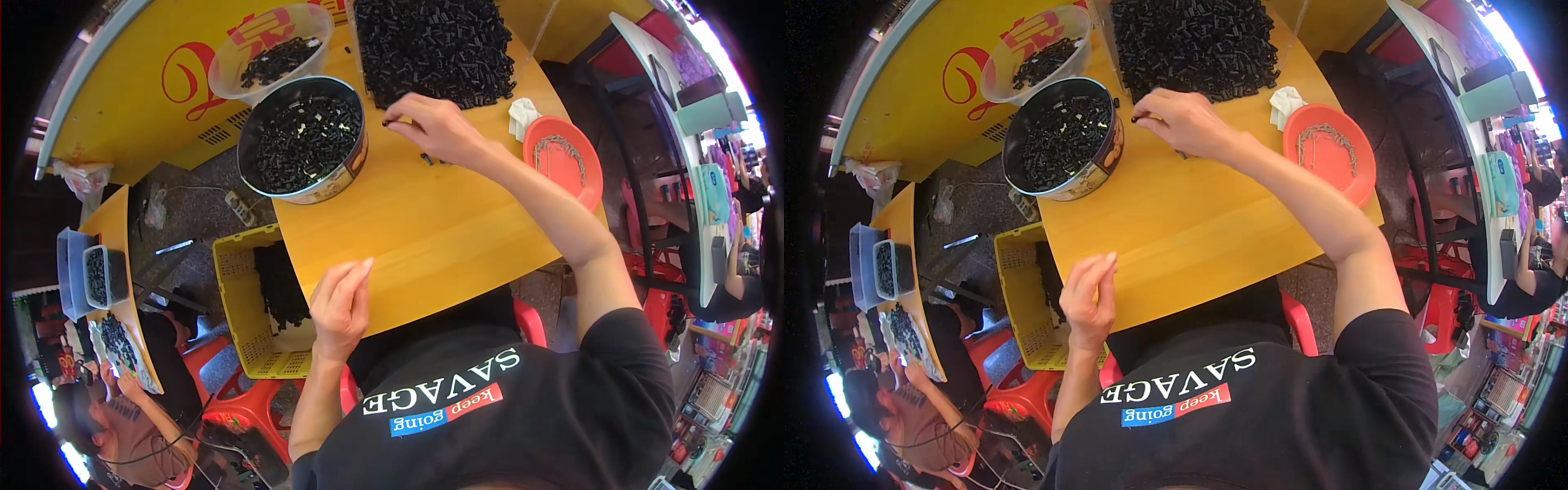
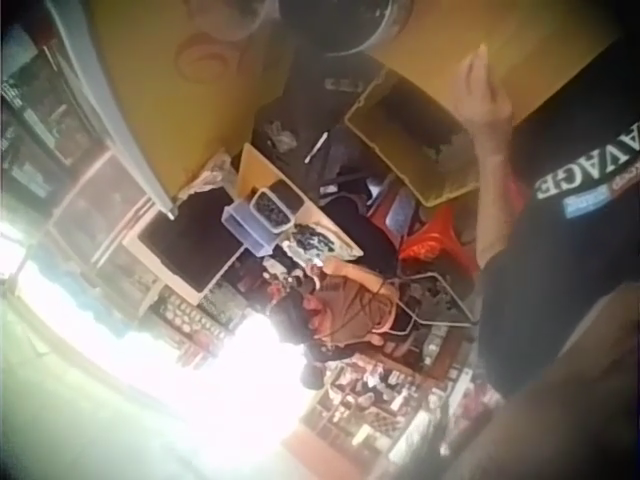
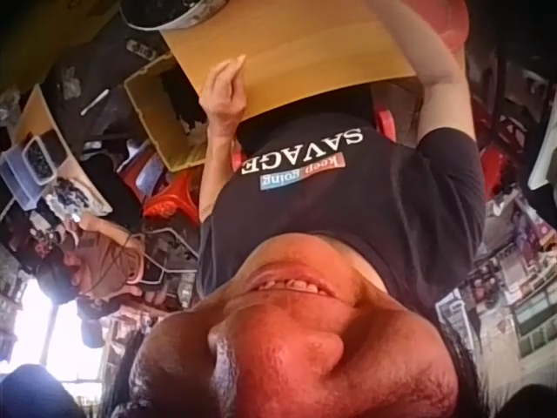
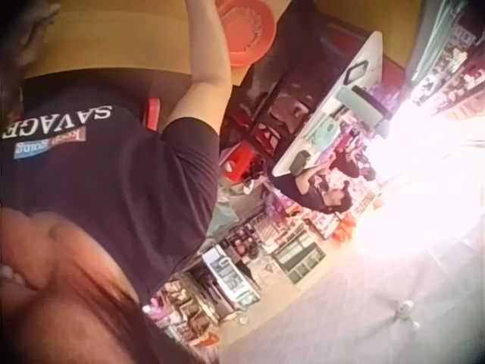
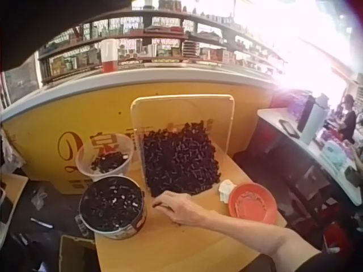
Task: Manually assemble small plastic components by inserting metal rings into them.
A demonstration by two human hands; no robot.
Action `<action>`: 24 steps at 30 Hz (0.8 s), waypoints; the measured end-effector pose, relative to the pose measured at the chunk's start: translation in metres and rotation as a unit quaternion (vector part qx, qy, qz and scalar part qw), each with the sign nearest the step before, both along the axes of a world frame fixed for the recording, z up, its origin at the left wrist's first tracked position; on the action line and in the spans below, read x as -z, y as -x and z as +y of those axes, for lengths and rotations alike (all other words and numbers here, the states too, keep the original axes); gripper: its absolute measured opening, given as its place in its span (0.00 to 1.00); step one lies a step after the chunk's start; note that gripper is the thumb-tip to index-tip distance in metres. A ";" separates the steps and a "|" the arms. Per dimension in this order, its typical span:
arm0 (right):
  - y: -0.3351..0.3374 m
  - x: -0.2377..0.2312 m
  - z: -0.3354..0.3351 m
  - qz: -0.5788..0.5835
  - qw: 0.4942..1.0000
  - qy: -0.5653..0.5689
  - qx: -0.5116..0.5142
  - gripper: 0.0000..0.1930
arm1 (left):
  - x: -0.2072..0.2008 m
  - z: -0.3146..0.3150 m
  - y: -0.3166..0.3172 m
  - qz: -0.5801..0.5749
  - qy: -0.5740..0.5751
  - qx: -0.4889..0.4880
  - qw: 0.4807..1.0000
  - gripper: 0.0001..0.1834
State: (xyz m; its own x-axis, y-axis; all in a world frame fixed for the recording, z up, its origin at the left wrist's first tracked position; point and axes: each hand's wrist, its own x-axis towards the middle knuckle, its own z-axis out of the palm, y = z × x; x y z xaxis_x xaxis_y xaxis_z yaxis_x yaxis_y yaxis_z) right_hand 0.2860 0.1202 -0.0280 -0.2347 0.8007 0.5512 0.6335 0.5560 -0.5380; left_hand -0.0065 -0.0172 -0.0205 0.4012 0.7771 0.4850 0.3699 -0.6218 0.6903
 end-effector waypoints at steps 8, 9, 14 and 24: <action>0.020 -0.052 -0.118 0.470 0.829 0.289 -0.094 0.08 | -0.043 0.034 -0.078 -0.221 0.084 0.010 0.972 0.14; 0.019 -0.052 -0.126 0.474 0.827 0.288 -0.089 0.08 | -0.046 0.036 -0.083 -0.208 0.067 0.024 0.976 0.15; 0.016 -0.050 -0.156 0.554 0.765 0.314 -0.102 0.11 | -0.052 0.022 -0.099 -0.168 0.029 0.057 0.984 0.16; 0.024 -0.009 -0.193 0.612 0.699 0.369 -0.014 0.09 | -0.015 -0.005 -0.103 -0.083 0.079 0.075 0.991 0.14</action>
